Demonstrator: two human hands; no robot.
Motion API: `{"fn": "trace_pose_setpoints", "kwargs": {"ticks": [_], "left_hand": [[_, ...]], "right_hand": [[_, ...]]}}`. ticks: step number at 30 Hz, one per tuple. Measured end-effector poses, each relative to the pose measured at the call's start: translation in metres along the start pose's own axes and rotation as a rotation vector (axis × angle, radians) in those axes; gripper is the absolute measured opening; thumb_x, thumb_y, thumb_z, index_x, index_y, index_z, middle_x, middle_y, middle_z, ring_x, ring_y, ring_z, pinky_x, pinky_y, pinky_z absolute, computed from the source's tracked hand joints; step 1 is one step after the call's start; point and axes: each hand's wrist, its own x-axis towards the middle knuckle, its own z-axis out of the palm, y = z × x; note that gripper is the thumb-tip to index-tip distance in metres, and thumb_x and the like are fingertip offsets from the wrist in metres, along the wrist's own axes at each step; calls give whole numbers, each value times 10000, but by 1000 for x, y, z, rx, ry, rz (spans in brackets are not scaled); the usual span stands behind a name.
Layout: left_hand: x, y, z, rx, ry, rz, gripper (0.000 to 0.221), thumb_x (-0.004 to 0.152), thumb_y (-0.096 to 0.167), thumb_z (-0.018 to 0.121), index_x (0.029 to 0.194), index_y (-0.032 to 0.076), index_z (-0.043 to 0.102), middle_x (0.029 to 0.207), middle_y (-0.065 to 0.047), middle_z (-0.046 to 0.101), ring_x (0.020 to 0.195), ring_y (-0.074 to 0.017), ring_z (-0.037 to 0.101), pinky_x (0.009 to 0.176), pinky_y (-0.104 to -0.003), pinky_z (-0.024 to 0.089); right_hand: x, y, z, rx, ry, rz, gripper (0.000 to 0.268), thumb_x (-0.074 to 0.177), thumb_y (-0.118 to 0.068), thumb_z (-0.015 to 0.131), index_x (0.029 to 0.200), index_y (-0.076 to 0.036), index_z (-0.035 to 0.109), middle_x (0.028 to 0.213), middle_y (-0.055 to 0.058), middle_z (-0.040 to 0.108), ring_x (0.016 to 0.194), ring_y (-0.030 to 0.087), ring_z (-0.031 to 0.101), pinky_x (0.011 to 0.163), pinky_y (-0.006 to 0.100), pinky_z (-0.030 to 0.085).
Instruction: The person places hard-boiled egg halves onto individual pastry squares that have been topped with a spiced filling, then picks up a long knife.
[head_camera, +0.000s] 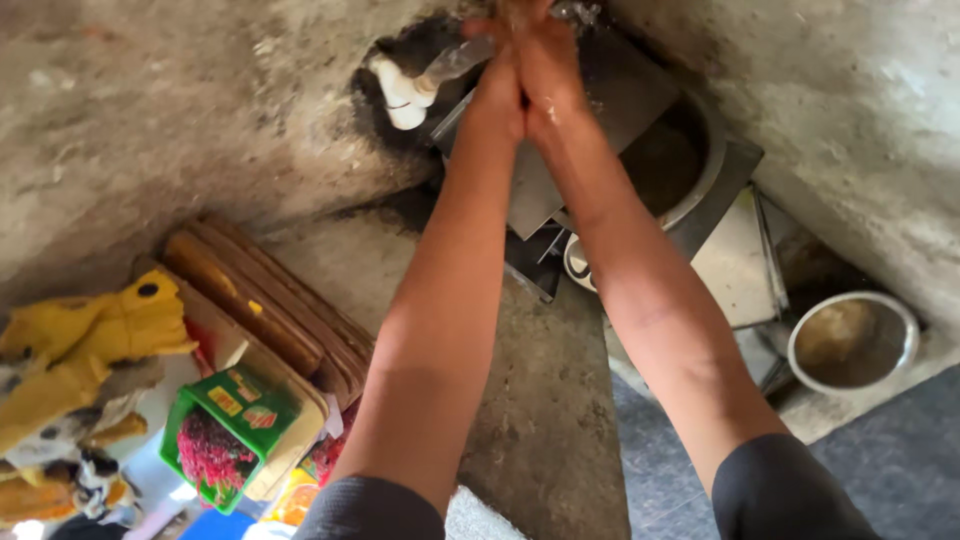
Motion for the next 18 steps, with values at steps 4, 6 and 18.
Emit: {"fn": "trace_pose_setpoints", "kwargs": {"ticks": [4, 6, 18], "left_hand": [[1, -5, -7, 20, -9, -19, 358, 998, 370, 521, 1215, 92, 581, 1137, -90, 687, 978, -256, 680, 780, -421, 577], [0, -8, -8, 29, -10, -27, 350, 993, 368, 535, 1204, 93, 587, 1118, -85, 691, 959, -247, 685, 764, -412, 581], [2, -30, -1, 69, -45, -55, 311, 962, 352, 622, 1139, 97, 622, 1004, -53, 719, 845, -195, 711, 667, -362, 605]], "right_hand": [[6, 8, -13, 8, 45, 46, 255, 943, -212, 685, 1021, 31, 681, 854, 157, 761, 702, 218, 647, 625, 378, 516], [11, 12, -18, 47, 46, 62, 268, 928, -168, 707, 1026, 80, 673, 827, 185, 724, 688, 257, 669, 635, 418, 544], [8, -14, -7, -88, 274, 101, 222, 937, -260, 648, 910, -47, 593, 650, 51, 632, 427, 226, 564, 409, 397, 537]]}}
